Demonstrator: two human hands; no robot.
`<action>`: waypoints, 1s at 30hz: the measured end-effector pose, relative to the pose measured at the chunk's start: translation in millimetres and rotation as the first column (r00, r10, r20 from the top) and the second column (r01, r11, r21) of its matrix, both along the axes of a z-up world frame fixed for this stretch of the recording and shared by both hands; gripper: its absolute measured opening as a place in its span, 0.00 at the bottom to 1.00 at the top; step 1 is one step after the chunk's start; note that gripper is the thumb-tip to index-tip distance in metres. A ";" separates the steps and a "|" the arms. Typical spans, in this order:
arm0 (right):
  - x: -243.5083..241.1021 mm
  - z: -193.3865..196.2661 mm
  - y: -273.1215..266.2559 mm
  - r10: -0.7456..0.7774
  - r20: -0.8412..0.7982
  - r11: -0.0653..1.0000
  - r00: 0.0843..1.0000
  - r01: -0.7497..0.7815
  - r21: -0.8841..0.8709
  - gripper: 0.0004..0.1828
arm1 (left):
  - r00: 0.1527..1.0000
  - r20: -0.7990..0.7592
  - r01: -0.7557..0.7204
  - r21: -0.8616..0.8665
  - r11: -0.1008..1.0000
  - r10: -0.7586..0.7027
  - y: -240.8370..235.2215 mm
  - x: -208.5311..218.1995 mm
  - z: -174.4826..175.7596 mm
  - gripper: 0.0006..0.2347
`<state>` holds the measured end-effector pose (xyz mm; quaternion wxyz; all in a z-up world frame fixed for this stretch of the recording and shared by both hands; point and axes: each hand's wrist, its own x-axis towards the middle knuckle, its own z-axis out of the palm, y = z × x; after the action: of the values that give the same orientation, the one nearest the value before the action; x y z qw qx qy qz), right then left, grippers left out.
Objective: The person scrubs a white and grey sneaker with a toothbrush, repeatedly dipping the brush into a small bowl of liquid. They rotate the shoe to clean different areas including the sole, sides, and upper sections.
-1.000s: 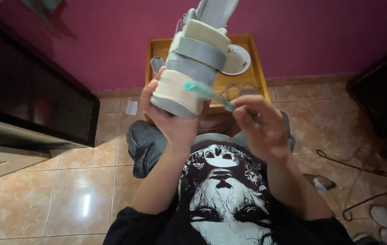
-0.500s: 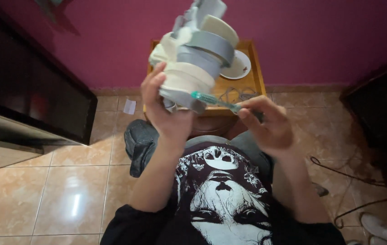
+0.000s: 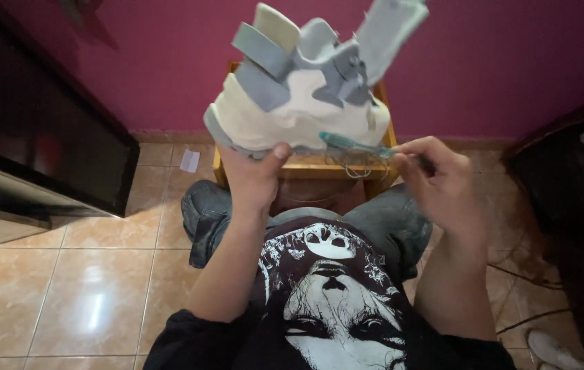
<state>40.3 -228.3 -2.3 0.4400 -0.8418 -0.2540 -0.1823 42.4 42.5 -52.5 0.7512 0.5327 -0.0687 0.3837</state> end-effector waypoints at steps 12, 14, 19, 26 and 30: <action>-6.1 14.1 -6.8 -0.141 -0.049 0.989 0.989 0.143 0.040 0.03 | 0.953 0.165 0.302 -0.533 0.790 -0.253 17.8 42.9 -50.8 0.28; -3.7 13.3 -9.4 -0.150 -0.062 0.988 0.987 0.153 0.036 0.03 | 0.954 0.167 0.300 -0.553 0.777 -0.250 19.4 44.6 -51.4 0.26; 4.7 8.6 -16.1 -0.117 -0.073 0.990 0.990 0.121 0.067 0.04 | 0.956 0.149 0.288 -0.635 0.717 -0.252 21.6 50.4 -63.7 0.28; 6.9 -0.6 -7.2 -0.032 -0.143 0.986 0.989 0.055 0.160 0.06 | 0.956 0.262 0.269 -0.584 0.766 -0.136 22.0 40.8 -44.3 0.28; 4.5 6.3 2.4 -0.010 -0.150 0.994 0.989 0.026 0.102 0.07 | 0.959 0.257 0.245 -0.553 0.796 -0.117 20.3 39.2 -36.0 0.27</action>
<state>44.8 -225.8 4.0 0.4993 -0.8313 -0.2030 -0.1359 81.6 62.8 -88.5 0.8994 0.2259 -0.0783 0.3661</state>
